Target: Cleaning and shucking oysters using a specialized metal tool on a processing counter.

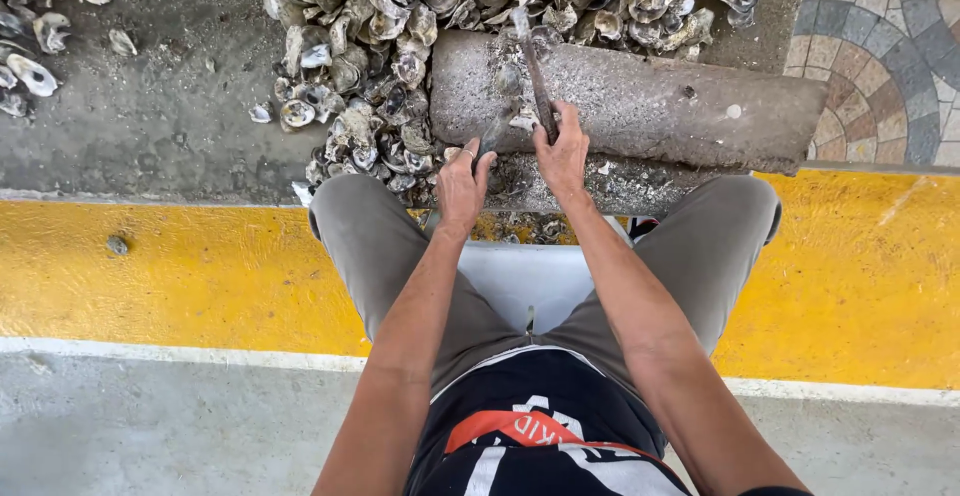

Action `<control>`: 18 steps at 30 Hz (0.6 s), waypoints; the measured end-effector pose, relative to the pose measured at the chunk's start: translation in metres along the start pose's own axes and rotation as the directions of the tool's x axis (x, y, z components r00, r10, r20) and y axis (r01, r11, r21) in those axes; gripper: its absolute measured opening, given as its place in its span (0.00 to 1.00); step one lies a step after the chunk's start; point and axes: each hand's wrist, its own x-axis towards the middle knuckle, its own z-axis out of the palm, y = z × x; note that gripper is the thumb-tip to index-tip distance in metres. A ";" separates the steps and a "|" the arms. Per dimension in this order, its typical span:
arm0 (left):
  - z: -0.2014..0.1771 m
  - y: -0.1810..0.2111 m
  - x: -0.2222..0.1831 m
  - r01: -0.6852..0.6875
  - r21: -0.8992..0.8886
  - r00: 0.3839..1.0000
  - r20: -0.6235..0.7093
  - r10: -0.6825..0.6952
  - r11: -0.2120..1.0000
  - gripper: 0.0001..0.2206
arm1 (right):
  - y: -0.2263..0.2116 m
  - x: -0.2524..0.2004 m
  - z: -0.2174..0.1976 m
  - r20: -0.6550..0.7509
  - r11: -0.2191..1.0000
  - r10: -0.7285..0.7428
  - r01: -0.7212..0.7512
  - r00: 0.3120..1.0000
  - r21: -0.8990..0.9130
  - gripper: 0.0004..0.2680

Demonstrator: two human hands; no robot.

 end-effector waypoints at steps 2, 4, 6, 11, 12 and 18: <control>0.003 -0.001 0.003 0.112 -0.114 0.992 0.068 -0.104 0.987 0.17 | -0.002 0.002 -0.005 -0.006 0.998 -0.054 0.054 0.999 0.022 0.13; 0.002 0.002 0.005 0.233 -0.213 0.968 0.147 -0.204 0.949 0.16 | -0.010 0.001 -0.009 -0.007 0.993 -0.106 0.106 0.994 0.047 0.14; -0.005 0.007 0.011 0.276 -0.154 0.950 0.195 -0.245 0.949 0.18 | -0.026 0.005 -0.010 -0.015 1.000 0.022 -0.022 1.000 0.006 0.10; 0.014 -0.003 -0.001 0.063 -0.090 0.998 -0.003 -0.064 0.994 0.17 | 0.008 0.009 0.009 -0.003 0.991 0.083 -0.083 0.997 -0.105 0.08; 0.016 0.002 -0.004 0.082 -0.147 0.996 -0.019 -0.086 0.986 0.16 | 0.014 0.007 0.011 -0.045 0.992 -0.031 0.025 0.999 -0.127 0.09; 0.007 0.020 -0.005 0.251 -0.221 0.968 0.062 -0.244 0.942 0.14 | -0.010 0.004 0.004 0.006 0.992 0.053 -0.052 0.999 -0.116 0.07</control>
